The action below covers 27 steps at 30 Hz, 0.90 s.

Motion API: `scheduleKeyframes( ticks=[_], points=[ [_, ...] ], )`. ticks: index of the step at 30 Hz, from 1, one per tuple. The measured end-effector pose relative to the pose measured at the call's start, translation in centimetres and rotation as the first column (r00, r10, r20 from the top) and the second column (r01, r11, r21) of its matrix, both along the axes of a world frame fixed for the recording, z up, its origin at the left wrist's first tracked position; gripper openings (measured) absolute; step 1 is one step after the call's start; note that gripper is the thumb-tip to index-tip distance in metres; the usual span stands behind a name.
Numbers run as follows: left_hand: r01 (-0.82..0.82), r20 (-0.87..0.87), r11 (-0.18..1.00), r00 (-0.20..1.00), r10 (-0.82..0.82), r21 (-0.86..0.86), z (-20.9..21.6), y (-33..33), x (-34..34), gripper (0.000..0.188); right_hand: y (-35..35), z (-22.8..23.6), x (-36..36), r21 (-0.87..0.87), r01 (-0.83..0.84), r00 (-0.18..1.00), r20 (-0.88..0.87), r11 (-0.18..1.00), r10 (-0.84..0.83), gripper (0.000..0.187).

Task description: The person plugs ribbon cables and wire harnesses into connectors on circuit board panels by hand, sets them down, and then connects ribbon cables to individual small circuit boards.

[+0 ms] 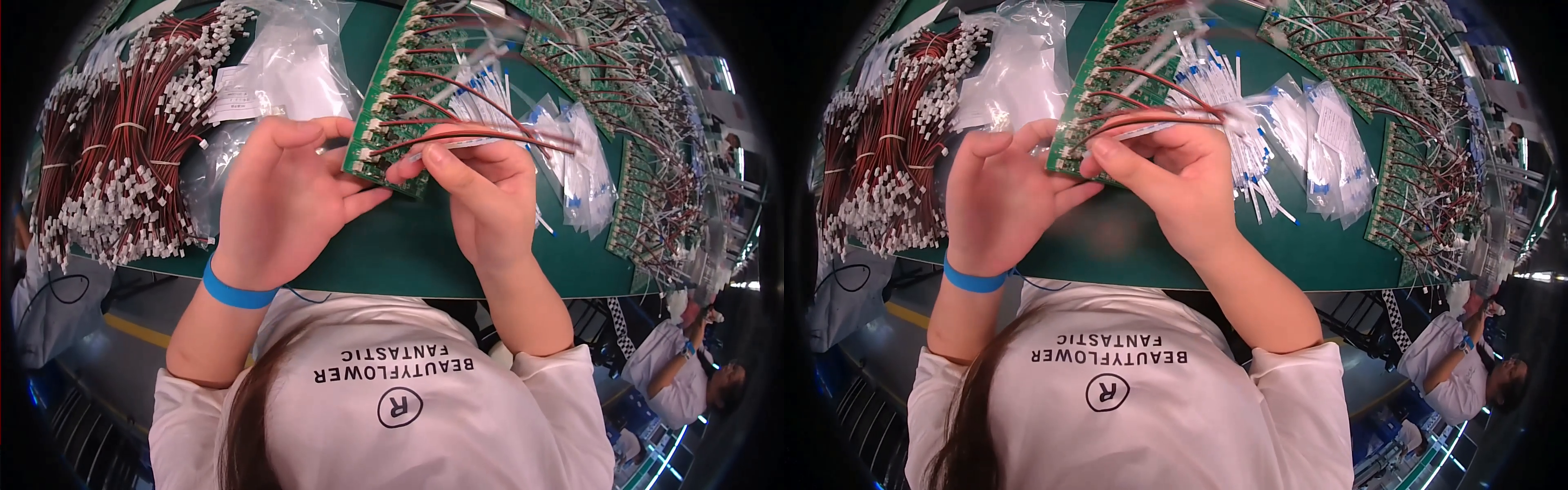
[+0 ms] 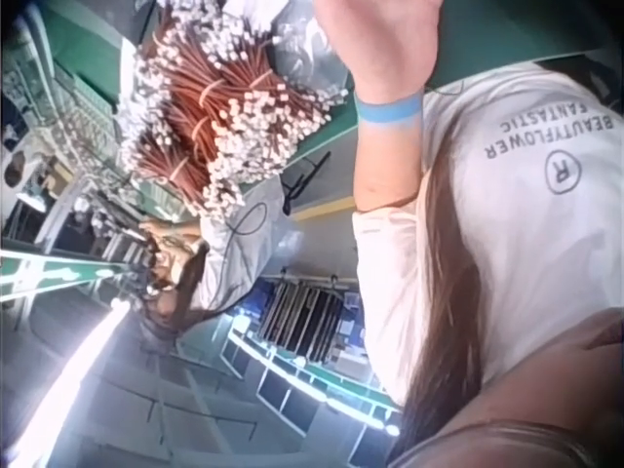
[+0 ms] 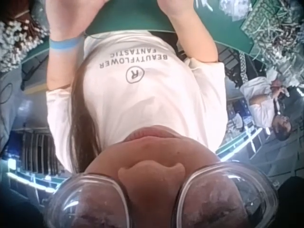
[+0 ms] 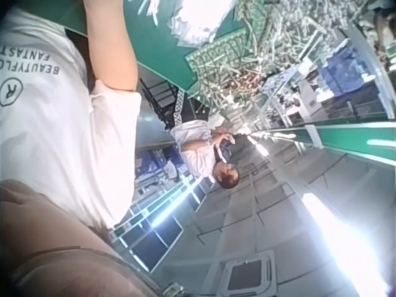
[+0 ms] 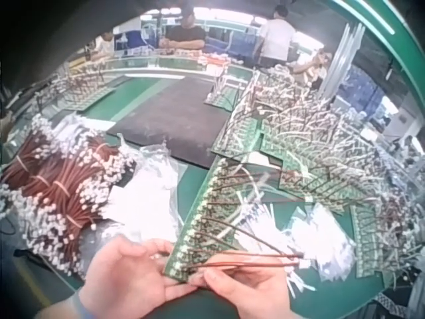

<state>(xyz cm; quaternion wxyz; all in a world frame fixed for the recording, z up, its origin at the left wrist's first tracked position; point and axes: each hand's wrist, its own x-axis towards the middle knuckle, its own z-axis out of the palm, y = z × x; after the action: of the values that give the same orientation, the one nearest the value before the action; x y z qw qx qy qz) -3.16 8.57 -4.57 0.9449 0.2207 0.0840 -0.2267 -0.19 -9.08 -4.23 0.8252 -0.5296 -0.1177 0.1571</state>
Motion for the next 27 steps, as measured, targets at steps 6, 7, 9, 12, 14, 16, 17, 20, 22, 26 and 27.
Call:
scheduleKeyframes(
  ticks=[6,7,9,12,14,16,17,20,22,26,27],
  points=[
    [0.125,-0.130,0.992,0.984,-0.120,0.028,0.7,-0.9,2.0,0.057,-0.9,-0.1,0.5,0.023,0.016,1.000,-0.018,1.000,-0.016,0.012],
    [0.138,-0.174,0.989,0.977,-0.126,0.060,0.9,-1.2,2.3,0.059,-1.0,0.0,0.5,0.023,0.020,1.000,-0.016,1.000,-0.019,0.012],
    [0.151,-0.200,0.985,0.971,-0.131,0.085,1.5,-1.6,2.7,0.059,-1.4,0.2,0.5,0.071,0.065,0.997,-0.039,0.995,-0.062,0.011],
    [0.230,-0.175,0.972,0.956,-0.234,-0.047,0.4,-1.3,3.3,0.059,-1.9,0.2,0.9,0.164,-0.025,0.999,-0.021,0.986,0.028,0.008],
    [0.292,-0.112,0.936,0.942,-0.317,-0.197,0.1,-1.1,3.6,0.058,-1.8,0.7,0.7,0.150,-0.072,0.997,-0.021,0.986,0.075,0.007],
    [0.293,-0.174,0.927,0.925,-0.337,-0.233,0.6,-1.6,4.0,0.057,-1.9,0.9,0.7,0.125,-0.110,0.994,0.007,0.986,0.110,0.006],
    [0.294,-0.173,0.927,0.925,-0.338,-0.233,0.7,-1.7,4.1,0.057,-2.1,1.0,0.8,0.125,-0.110,0.994,0.008,0.986,0.110,0.006],
    [0.328,-0.137,0.892,0.913,-0.384,-0.311,1.5,-2.1,4.5,0.058,-2.8,1.2,1.3,0.143,-0.139,0.990,-0.004,0.980,0.141,0.006],
    [0.270,-0.264,0.938,0.909,-0.323,-0.219,2.3,-2.5,4.9,0.050,-3.0,1.5,1.3,0.128,-0.218,0.972,-0.060,0.968,0.227,0.006],
    [0.240,-0.287,0.943,0.909,-0.301,-0.229,1.7,-2.7,5.0,0.045,-3.5,3.5,0.7,0.188,-0.189,0.982,0.046,0.964,0.183,0.014],
    [0.251,-0.282,0.940,0.908,-0.311,-0.230,1.9,-2.7,5.0,0.045,-4.2,3.7,1.0,0.185,-0.180,0.983,0.051,0.966,0.174,0.014]
  ],
)
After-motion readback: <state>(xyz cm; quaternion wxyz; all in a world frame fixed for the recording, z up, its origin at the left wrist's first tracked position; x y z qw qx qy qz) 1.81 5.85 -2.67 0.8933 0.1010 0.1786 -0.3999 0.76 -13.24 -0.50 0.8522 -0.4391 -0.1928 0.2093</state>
